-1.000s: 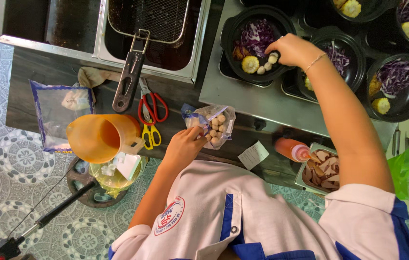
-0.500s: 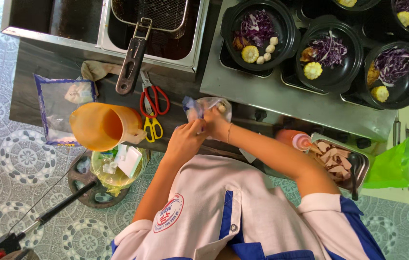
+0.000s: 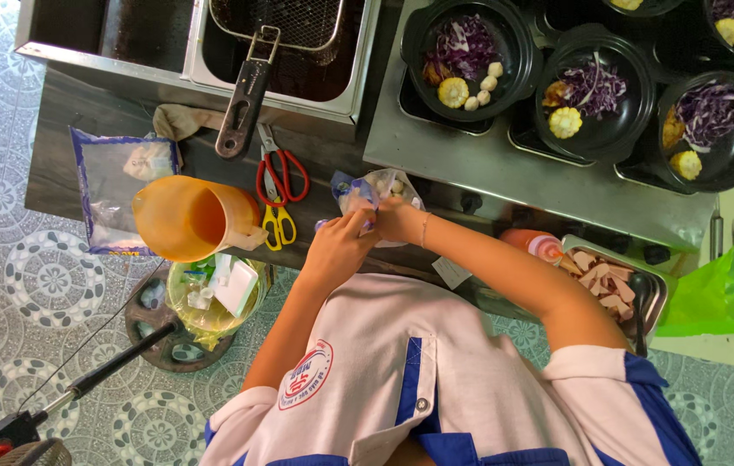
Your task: The person assembles food containers by placing shredded purple cabbage, corn pieces, and small round items into black bowls. The person then wipes the countertop with a cloth.
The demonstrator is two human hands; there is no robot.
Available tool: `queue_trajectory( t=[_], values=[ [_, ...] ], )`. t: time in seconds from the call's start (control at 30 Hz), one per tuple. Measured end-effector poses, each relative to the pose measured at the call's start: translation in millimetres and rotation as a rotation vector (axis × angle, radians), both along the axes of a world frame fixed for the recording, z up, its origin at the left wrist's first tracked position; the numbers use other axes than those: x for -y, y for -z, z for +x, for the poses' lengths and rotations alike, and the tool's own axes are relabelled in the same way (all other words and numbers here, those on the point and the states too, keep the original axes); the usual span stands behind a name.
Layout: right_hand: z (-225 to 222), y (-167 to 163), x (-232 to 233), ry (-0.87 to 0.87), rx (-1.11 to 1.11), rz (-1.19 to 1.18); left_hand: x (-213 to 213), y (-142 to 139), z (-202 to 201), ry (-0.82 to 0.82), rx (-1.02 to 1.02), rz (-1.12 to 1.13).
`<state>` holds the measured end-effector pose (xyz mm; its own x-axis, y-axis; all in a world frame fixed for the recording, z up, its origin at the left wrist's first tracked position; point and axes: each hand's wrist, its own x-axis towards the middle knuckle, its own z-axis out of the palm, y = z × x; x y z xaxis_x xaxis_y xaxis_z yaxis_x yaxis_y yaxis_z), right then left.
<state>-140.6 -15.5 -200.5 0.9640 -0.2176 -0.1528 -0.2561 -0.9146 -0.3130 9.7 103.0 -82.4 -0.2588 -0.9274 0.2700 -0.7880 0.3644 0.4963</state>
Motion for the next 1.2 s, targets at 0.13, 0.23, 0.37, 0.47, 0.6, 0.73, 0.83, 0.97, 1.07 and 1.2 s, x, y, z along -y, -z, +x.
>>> queue_trajectory(
  t=[0.13,0.23,0.37,0.47,0.6,0.73,0.83,0.97,1.07,1.2],
  values=[
    [-5,-10,14,-0.077,-0.132,0.165,2,-3,0,0.003,0.011,-0.011],
    [-7,-24,30,0.032,-0.259,0.315,3,-4,1,-0.001,0.009,-0.026],
    [-25,-78,58,0.213,0.017,0.845,4,-1,4,-0.010,0.004,-0.001],
    [-51,-138,102,0.356,-0.043,1.274,3,3,5,-0.010,-0.027,0.038],
    [-92,-201,208,0.395,0.343,1.220,6,6,6,0.037,-0.067,0.064],
    [-118,-210,337,0.621,0.335,0.821,16,6,7,0.093,-0.064,0.063],
    [-120,-190,413,0.705,0.370,0.612,27,5,11,0.090,-0.060,0.094],
    [-104,-154,469,0.735,0.174,0.268,42,3,17,0.087,-0.105,0.119],
    [-94,-130,479,0.598,-0.001,0.020,46,1,17,0.080,-0.102,0.186],
    [-92,-124,473,0.528,-0.037,-0.093,44,-1,16,0.079,-0.086,0.187]
  ],
)
